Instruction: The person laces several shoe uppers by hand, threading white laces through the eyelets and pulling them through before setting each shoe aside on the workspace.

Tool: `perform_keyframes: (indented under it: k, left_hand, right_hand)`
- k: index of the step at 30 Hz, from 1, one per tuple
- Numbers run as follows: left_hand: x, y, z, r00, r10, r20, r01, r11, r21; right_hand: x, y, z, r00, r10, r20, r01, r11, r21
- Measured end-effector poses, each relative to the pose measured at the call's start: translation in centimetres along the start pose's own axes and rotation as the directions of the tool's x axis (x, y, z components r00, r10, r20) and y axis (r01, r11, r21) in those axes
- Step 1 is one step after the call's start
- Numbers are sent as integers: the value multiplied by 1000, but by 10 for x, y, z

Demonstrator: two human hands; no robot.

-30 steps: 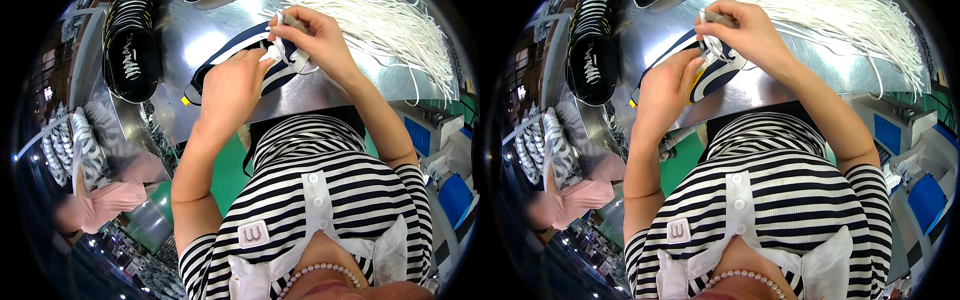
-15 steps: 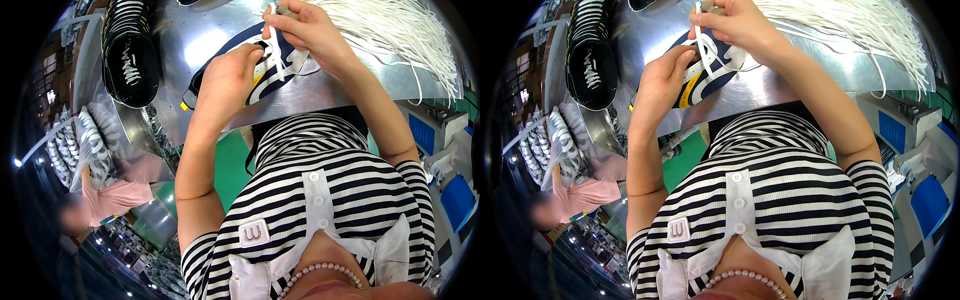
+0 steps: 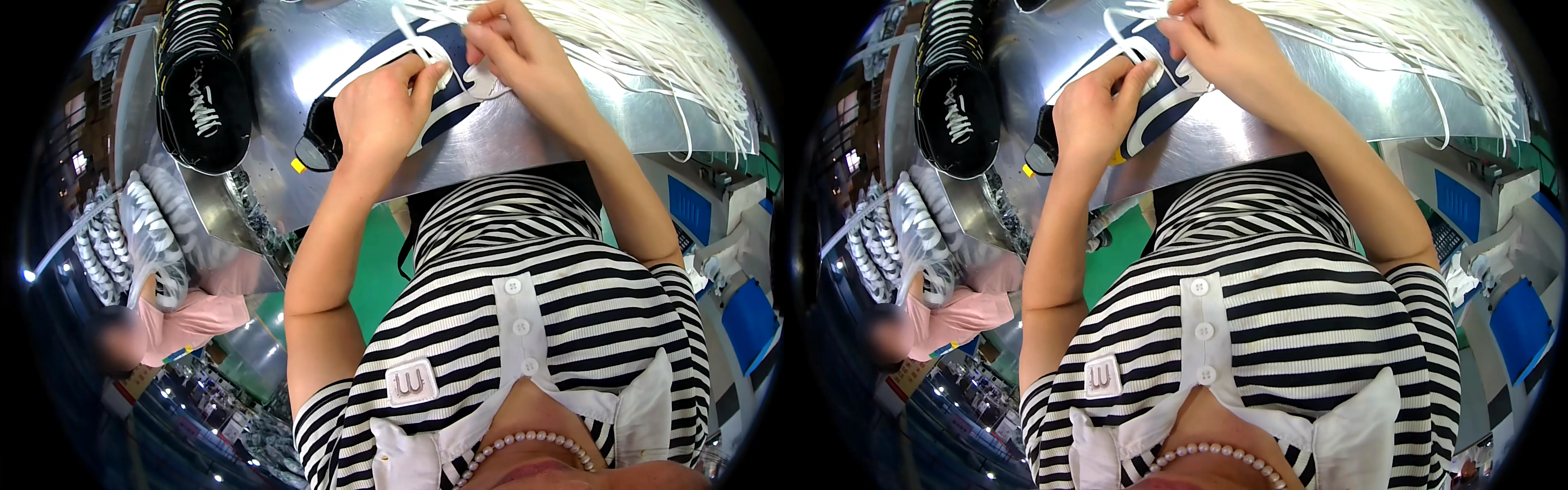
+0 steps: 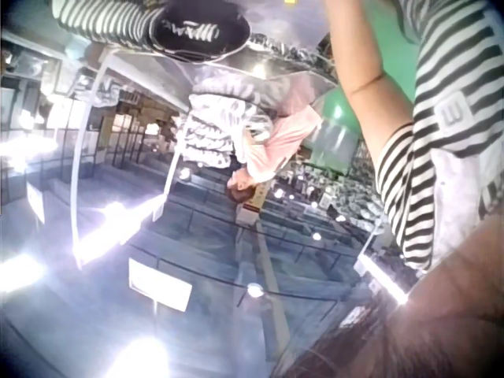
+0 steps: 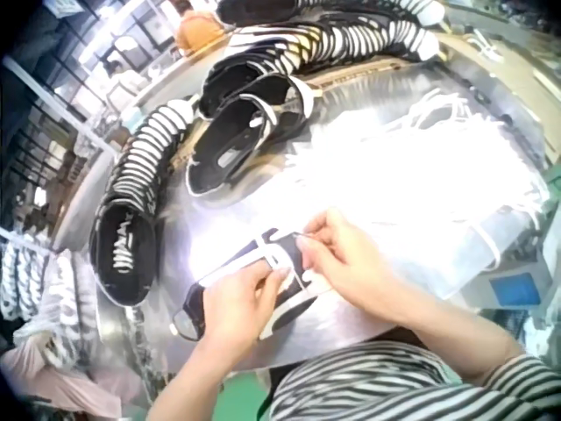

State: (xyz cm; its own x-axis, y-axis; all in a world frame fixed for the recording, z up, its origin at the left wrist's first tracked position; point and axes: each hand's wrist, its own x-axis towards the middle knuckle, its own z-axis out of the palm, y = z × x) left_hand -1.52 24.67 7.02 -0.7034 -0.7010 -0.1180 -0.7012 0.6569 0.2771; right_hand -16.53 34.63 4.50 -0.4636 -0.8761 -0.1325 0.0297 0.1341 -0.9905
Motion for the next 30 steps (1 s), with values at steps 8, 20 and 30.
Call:
perform_keyframes:
  k: [8,20,30]
  left_hand:
    - [1,1,4,999,-27,-36,27,1000,-9]
    - [-13,-15,6,954,291,-72,-296,881,-368]
    - [-52,-32,-7,776,569,-273,-529,822,212]
  right_hand:
    - [-28,24,-4,970,-211,121,234,944,-230]
    - [-24,17,13,944,-287,161,318,676,-665]
    - [-58,-32,-24,958,-51,281,193,841,-506]
